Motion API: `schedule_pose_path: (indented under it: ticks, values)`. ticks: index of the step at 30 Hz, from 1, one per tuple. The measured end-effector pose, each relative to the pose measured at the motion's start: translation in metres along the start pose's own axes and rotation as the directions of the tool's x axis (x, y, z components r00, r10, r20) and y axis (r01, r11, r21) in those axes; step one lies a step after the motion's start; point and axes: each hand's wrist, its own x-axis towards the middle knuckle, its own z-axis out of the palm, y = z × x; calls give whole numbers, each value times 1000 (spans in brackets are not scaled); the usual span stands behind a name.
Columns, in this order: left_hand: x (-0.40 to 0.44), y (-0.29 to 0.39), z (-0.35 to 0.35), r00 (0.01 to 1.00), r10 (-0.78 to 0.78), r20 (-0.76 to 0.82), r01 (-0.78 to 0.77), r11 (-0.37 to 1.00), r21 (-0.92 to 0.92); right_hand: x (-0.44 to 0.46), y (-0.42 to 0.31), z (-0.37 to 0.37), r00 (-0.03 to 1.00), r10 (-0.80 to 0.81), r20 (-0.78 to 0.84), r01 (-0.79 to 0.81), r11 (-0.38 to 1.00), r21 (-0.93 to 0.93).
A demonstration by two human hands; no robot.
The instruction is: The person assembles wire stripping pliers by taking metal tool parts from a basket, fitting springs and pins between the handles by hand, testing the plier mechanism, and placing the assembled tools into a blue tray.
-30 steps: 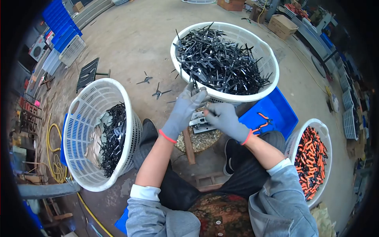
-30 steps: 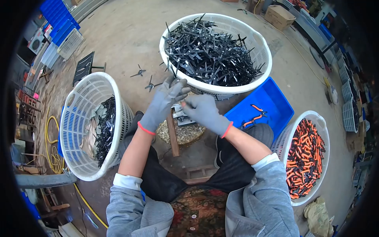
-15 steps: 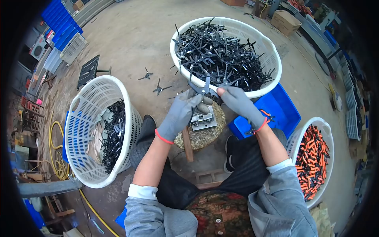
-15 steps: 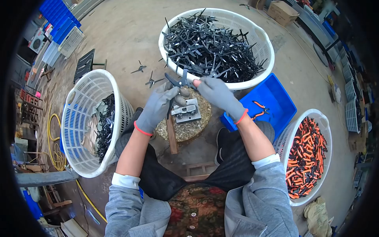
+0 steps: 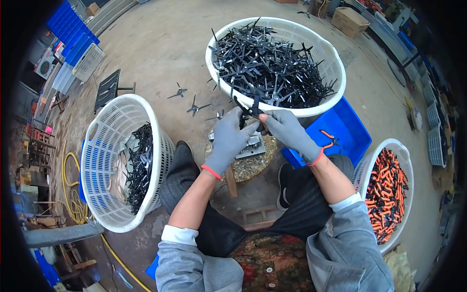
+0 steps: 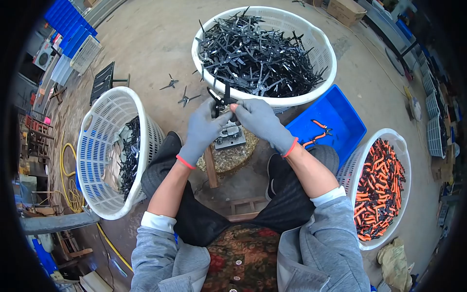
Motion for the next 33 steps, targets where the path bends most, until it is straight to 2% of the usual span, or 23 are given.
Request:
schedule_pose_path:
  ticks: [1, 5, 7, 10, 11, 13, 14, 16, 17, 19, 20, 22, 23, 26, 27, 30, 33]
  values:
    - [1, 1, 0, 1000, -25, -12, 25, 999, -22, 2, 5, 4, 999, -32, -17, 33, 999, 41]
    - [0, 13, 1, 984, -160, -79, 142, 970, -198, -3, -11, -5, 999, -30, -43, 25, 992, -128]
    - [-1, 14, -1, 979, -189, -70, 179, 975, -131, -8, -32, -10, 1000, 23, -8, -24, 977, -213]
    - [-2, 10, -5, 975, -223, 3, 222, 968, -114, -8, -26, -3, 996, -74, -53, 54, 948, -312]
    - [-1, 8, -5, 972, -231, 37, 234, 965, -122, -8, -26, -2, 996, -62, -56, 41, 950, -308]
    - [0, -3, -5, 979, -187, 79, 203, 921, -331, -8, -26, -2, 997, -38, -62, 18, 954, -300]
    - [0, -8, -5, 982, -163, 96, 188, 882, -432, -7, -24, -2, 998, -8, -56, -8, 960, -281]
    - [-1, -2, -10, 974, -200, 105, 225, 826, -517, -3, -18, -3, 998, 50, -41, -58, 969, -242]
    - [-1, 1, -12, 970, -218, 111, 242, 795, -556, -2, -11, 0, 997, 63, -32, -66, 992, -110]
    - [-1, 5, -11, 961, -248, 119, 275, 849, -451, 0, -1, 6, 996, 88, -11, -85, 984, 157]
    - [-1, 7, -11, 957, -263, 122, 290, 871, -396, -1, 2, 6, 992, 124, 37, -129, 952, 276]
    - [-2, 6, -12, 950, -280, 138, 313, 856, -412, -1, -3, 2, 974, 174, 147, -224, 841, 493]
    - [-2, 6, -14, 946, -290, 145, 324, 848, -420, -1, -9, -2, 966, 189, 177, -254, 828, 501]
    - [-2, 16, -33, 940, -254, 227, 341, 725, -598, -1, -18, -18, 946, 197, 259, -306, 805, 508]
    - [-2, 15, -36, 950, -236, 202, 311, 752, -581, -1, -17, -22, 944, 172, 282, -299, 811, 504]
    - [0, 5, -42, 937, -276, 215, 349, 746, -567, -3, -15, -23, 940, 139, 313, -289, 813, 505]
    - [-6, 14, -42, 902, -370, 222, 430, 729, -532, -2, -11, -23, 948, 141, 285, -277, 808, 520]
